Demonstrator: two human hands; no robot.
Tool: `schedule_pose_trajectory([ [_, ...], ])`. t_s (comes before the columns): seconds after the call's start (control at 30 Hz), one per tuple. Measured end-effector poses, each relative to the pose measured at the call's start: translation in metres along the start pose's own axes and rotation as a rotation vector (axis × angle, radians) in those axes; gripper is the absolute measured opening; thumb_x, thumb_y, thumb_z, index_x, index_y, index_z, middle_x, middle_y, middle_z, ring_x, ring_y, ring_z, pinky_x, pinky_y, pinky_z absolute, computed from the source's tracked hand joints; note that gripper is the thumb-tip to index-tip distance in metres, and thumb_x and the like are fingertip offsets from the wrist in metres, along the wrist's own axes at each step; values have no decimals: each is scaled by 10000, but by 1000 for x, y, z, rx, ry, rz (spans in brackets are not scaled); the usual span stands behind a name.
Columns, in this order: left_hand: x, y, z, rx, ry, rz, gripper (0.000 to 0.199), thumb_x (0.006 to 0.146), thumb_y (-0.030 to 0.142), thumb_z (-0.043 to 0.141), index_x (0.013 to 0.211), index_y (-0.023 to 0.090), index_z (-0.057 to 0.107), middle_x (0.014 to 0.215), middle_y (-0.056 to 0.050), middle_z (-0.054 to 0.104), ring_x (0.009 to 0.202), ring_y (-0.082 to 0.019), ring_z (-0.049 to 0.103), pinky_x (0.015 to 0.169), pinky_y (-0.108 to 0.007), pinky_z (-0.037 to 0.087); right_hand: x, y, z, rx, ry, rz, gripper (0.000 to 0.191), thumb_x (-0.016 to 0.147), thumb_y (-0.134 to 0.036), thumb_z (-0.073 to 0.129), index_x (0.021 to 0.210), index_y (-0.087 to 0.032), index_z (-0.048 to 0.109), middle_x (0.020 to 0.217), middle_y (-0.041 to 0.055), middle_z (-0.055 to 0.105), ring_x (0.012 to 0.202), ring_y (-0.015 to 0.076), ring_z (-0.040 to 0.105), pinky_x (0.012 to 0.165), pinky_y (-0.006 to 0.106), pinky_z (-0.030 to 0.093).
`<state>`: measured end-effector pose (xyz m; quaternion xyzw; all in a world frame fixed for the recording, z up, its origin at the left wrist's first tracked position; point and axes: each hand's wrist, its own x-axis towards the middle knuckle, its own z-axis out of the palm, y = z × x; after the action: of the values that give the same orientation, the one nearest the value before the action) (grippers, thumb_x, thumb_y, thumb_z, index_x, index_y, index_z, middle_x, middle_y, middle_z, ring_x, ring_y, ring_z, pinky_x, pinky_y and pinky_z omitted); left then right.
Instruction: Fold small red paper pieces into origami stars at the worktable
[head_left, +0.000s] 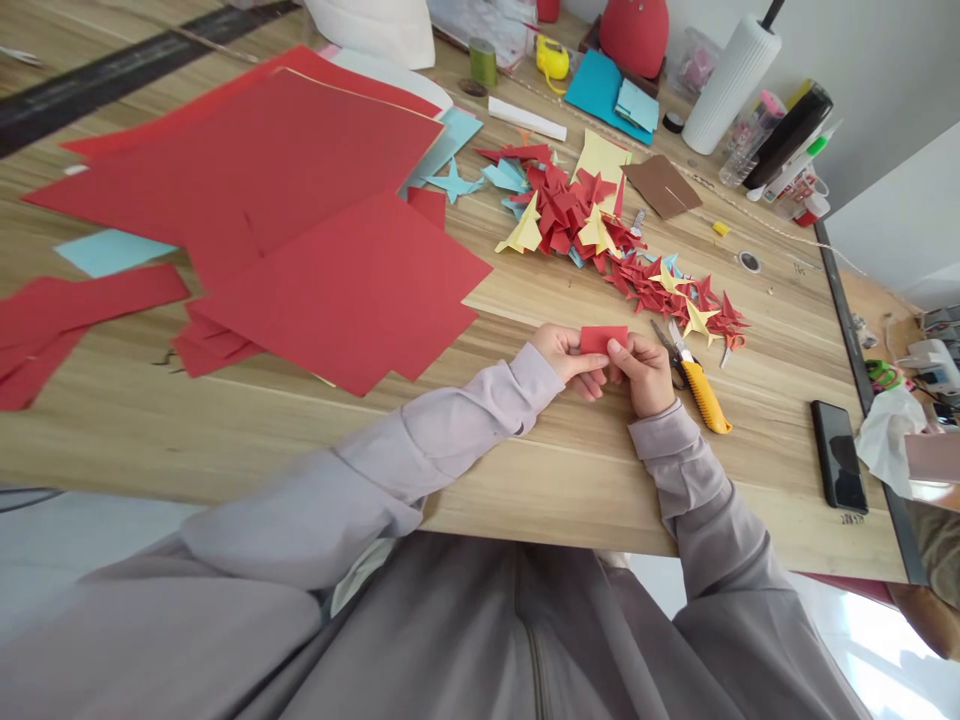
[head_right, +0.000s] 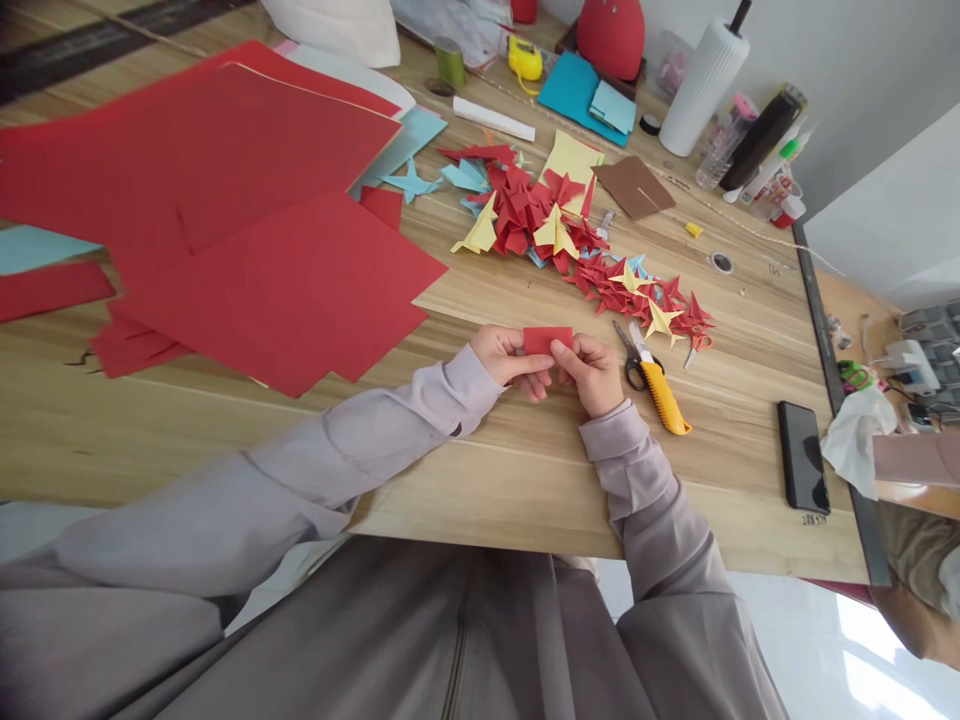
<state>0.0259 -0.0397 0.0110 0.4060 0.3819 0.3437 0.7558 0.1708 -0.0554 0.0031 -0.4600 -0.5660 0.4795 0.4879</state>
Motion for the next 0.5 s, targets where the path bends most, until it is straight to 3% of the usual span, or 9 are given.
schedule_pose_trajectory([
  [0.3,1,-2,-3,-24,-49,-30,211,608,190,750,697,61,610,491,-52,633,404,-183,606,373,-266,509,1,4,-1,-16,80,125,536,774,-608,475,456,-177,503,362,-24,476,315,64,370,354,221,290],
  [0.5,-1,-3,-2,16,-56,-28,216,613,225,744,608,66,598,471,-46,617,384,-171,593,365,-257,507,-2,0,1,-34,-114,65,381,704,-531,624,585,-173,569,402,-55,463,342,53,378,358,198,294],
])
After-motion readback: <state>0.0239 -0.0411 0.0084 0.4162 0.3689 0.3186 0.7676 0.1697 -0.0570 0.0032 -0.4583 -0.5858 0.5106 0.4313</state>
